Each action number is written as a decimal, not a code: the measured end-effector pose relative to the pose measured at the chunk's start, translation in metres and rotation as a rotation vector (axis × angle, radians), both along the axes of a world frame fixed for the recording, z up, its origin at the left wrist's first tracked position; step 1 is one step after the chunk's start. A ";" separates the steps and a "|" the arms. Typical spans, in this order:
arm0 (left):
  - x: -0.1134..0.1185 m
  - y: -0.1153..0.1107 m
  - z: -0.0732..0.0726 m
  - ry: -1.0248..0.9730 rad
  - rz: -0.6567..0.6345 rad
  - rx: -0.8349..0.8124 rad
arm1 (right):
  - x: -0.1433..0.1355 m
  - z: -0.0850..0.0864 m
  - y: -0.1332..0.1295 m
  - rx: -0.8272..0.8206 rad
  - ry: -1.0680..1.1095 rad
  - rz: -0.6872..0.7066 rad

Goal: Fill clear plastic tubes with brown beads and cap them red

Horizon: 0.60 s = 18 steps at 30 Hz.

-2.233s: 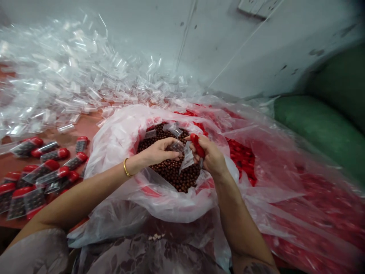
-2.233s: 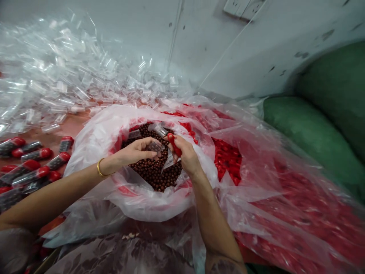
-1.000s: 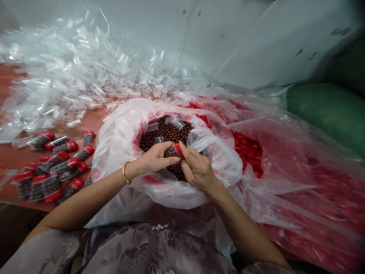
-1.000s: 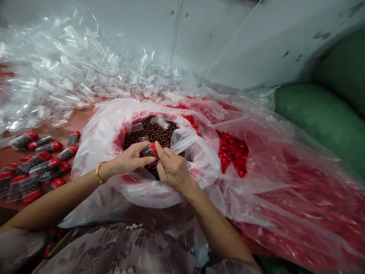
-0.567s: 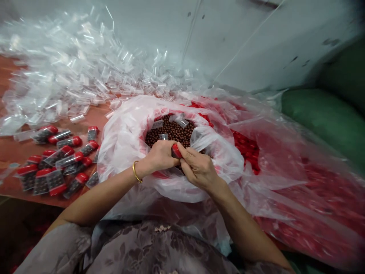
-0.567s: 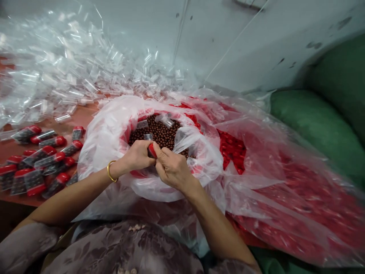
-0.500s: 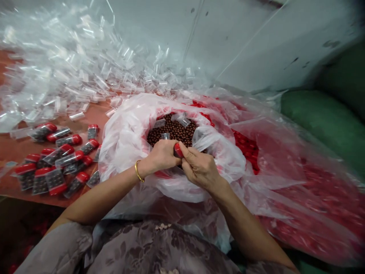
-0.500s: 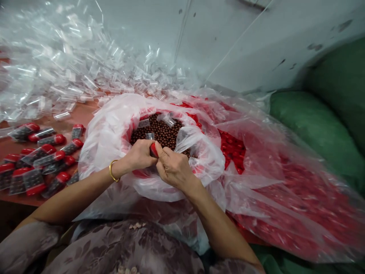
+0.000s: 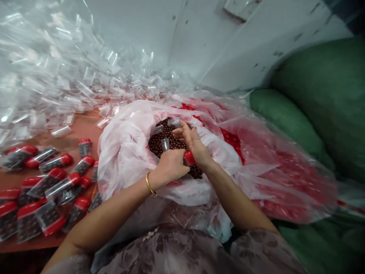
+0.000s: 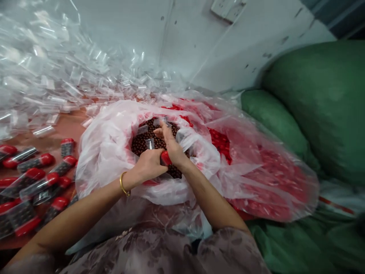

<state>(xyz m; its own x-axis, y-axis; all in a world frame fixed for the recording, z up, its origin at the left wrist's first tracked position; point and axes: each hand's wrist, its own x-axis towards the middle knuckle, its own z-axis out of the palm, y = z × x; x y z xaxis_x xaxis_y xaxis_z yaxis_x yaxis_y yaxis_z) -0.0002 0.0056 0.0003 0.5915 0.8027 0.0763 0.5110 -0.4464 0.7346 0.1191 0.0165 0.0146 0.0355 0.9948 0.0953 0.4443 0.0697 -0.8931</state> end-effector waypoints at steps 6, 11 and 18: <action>0.002 -0.001 -0.006 0.130 -0.101 0.070 | 0.006 -0.013 -0.007 -0.007 -0.224 0.154; -0.001 -0.003 -0.005 0.153 -0.069 0.203 | 0.002 -0.004 -0.019 0.231 -0.364 0.130; 0.007 -0.016 0.008 -0.082 0.167 0.271 | 0.001 0.011 -0.013 0.085 0.259 0.050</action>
